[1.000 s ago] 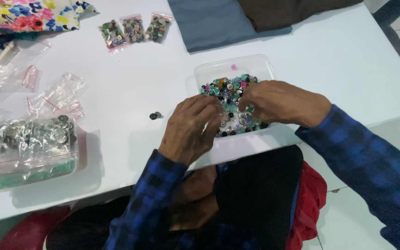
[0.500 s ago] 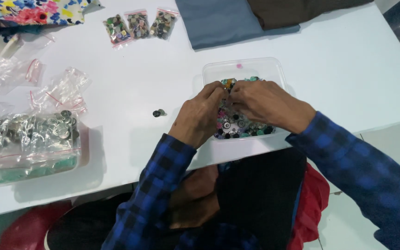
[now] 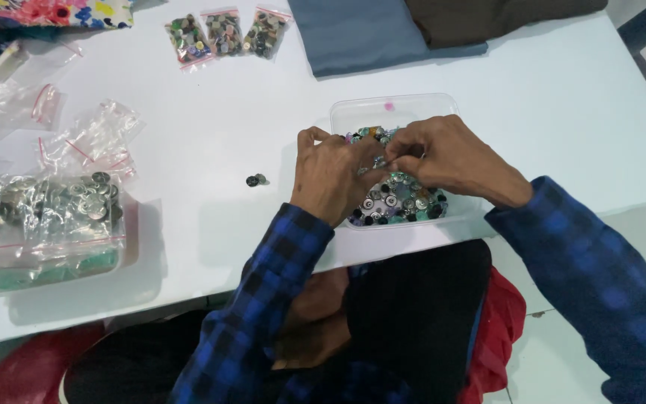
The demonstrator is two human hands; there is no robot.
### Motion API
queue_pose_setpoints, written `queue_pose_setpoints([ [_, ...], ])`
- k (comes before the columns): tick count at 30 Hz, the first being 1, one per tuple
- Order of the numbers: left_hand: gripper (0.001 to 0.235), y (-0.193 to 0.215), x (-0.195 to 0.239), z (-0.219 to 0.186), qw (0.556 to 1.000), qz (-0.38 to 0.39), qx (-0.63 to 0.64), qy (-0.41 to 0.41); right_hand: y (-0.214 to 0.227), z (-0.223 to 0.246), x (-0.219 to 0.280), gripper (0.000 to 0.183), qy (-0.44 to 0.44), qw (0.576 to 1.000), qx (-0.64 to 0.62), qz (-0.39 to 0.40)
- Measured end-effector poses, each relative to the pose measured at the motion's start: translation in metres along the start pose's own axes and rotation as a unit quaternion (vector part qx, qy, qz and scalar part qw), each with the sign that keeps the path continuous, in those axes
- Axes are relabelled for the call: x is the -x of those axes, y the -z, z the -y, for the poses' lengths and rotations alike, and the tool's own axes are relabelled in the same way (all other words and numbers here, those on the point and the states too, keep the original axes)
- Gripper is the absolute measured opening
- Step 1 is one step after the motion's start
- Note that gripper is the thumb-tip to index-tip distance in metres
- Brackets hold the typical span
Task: The person sorts colorful buttons from a clear plastic container into small ziplock bags. They pick up buttons with both hands, place them into a bag, and then seal the bag before repeating the process with more buttons.
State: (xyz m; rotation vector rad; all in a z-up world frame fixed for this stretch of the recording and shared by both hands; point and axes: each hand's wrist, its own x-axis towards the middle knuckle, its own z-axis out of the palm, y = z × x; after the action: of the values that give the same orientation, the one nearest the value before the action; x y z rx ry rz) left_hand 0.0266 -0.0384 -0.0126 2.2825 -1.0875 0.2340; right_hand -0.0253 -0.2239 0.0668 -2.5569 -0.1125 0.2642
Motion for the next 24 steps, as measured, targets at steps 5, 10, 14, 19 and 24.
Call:
queue_pose_setpoints([
  [5, 0.012, -0.019, 0.005, 0.011, 1.0, -0.019, 0.006, 0.007, -0.009, 0.002, 0.0, 0.007, 0.016, 0.999, -0.051, -0.011],
  [10, 0.008, -0.021, 0.009, 0.006, 0.995, -0.092, -0.035, -0.022, -0.02, -0.005, -0.014, 0.013, 0.028, 0.998, -0.054, -0.022],
  [14, 0.012, -0.025, 0.013, 0.003, 0.987, -0.138, -0.063, -0.045, -0.038, -0.017, -0.024, 0.017, 0.075, 0.985, 0.154, -0.019],
  [19, 0.021, -0.024, 0.013, -0.004, 0.991, -0.109, -0.081, -0.021, -0.051, -0.032, -0.026, 0.013, 0.112, 0.953, 0.281, -0.033],
  [24, 0.023, -0.026, 0.012, -0.003, 0.993, -0.083, -0.086, -0.005, -0.038, -0.014, -0.02, 0.014, 0.084, 0.962, 0.258, -0.003],
])
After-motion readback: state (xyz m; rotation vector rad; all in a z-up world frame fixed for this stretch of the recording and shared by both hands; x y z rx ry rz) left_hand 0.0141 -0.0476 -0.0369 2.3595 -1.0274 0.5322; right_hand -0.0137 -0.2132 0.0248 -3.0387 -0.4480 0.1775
